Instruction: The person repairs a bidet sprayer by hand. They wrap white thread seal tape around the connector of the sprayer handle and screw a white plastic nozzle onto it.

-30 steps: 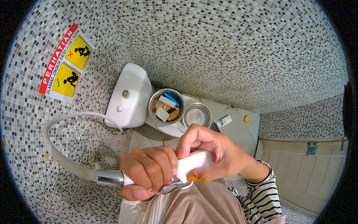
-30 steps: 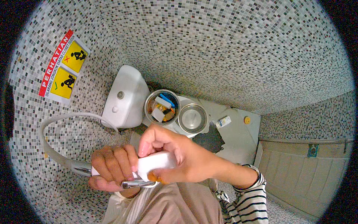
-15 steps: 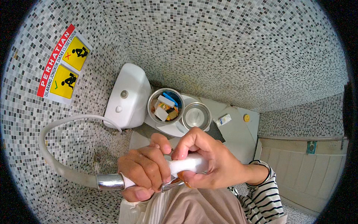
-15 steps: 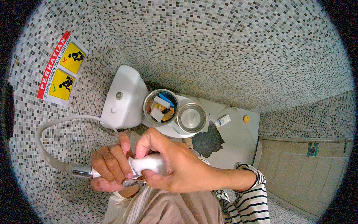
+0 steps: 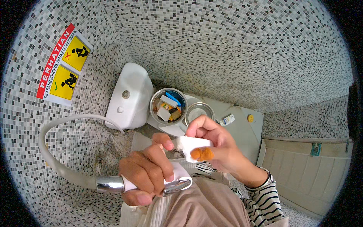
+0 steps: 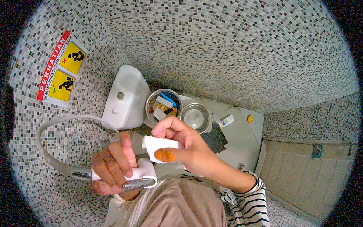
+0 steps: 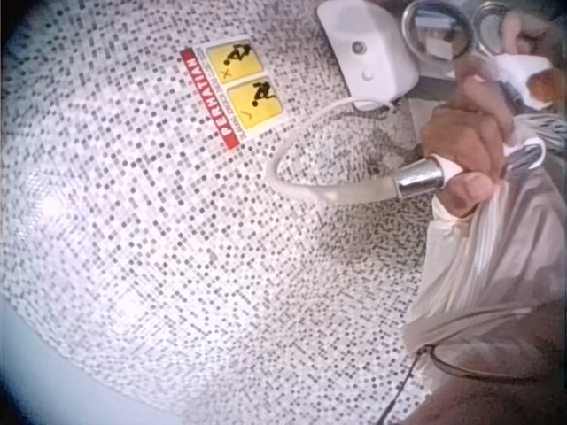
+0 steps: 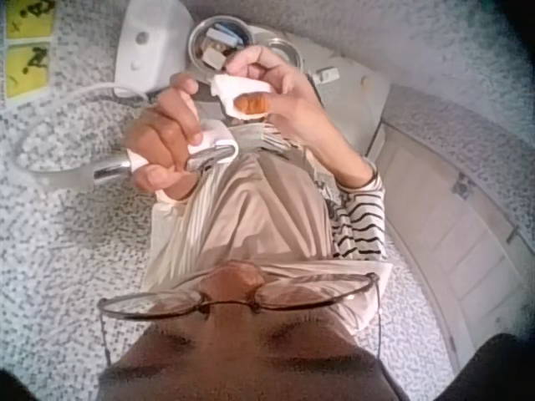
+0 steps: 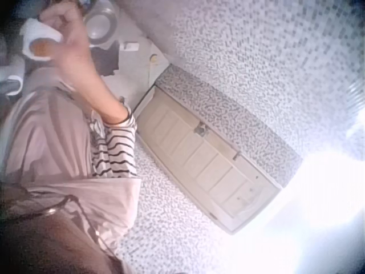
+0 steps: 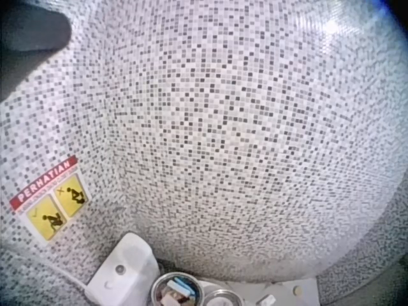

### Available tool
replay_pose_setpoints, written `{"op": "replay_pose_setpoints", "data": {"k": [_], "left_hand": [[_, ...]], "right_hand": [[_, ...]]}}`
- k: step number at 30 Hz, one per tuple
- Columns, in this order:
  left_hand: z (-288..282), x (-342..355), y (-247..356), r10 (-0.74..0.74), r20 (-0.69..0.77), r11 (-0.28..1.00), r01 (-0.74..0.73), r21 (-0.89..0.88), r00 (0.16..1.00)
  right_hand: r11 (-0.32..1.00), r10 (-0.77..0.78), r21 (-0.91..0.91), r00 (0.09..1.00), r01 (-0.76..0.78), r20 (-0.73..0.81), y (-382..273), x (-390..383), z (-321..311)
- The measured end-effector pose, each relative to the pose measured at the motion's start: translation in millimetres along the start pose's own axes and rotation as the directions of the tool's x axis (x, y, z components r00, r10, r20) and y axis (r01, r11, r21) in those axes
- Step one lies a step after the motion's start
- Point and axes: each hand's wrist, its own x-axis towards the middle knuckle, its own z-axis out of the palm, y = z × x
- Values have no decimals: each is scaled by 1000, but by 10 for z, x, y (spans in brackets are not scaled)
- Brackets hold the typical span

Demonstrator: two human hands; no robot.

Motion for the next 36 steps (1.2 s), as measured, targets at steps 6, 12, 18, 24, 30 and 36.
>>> {"op": "replay_pose_setpoints", "data": {"k": [6, 12, 18, 24, 30, 36], "left_hand": [[-30, 27, 6, -52, 55, 998, 54, -38, 997], [-34, 34, -26, -64, 86, 997, 67, -36, 994], [-11, 31, -31, -21, 39, 999, 22, -32, 999], [41, -56, -80, 4, -77, 994, -12, -105, 997], [41, -25, -101, -25, -33, 994, 21, -108, 999], [112, -75, -100, -7, -156, 995, -9, -100, 988]], "right_hand": [[898, -122, -402, 979, 178, 161, -113, -156, 134], [755, -68, -615, 959, 230, 275, -193, -183, 161], [718, -138, -647, 963, 258, 231, -138, -210, 215], [688, -155, -663, 952, 295, 263, -112, -256, 161], [734, -125, -637, 969, 236, 215, -133, -247, 201], [732, -124, -641, 970, 231, 207, -105, -265, 196]]}}
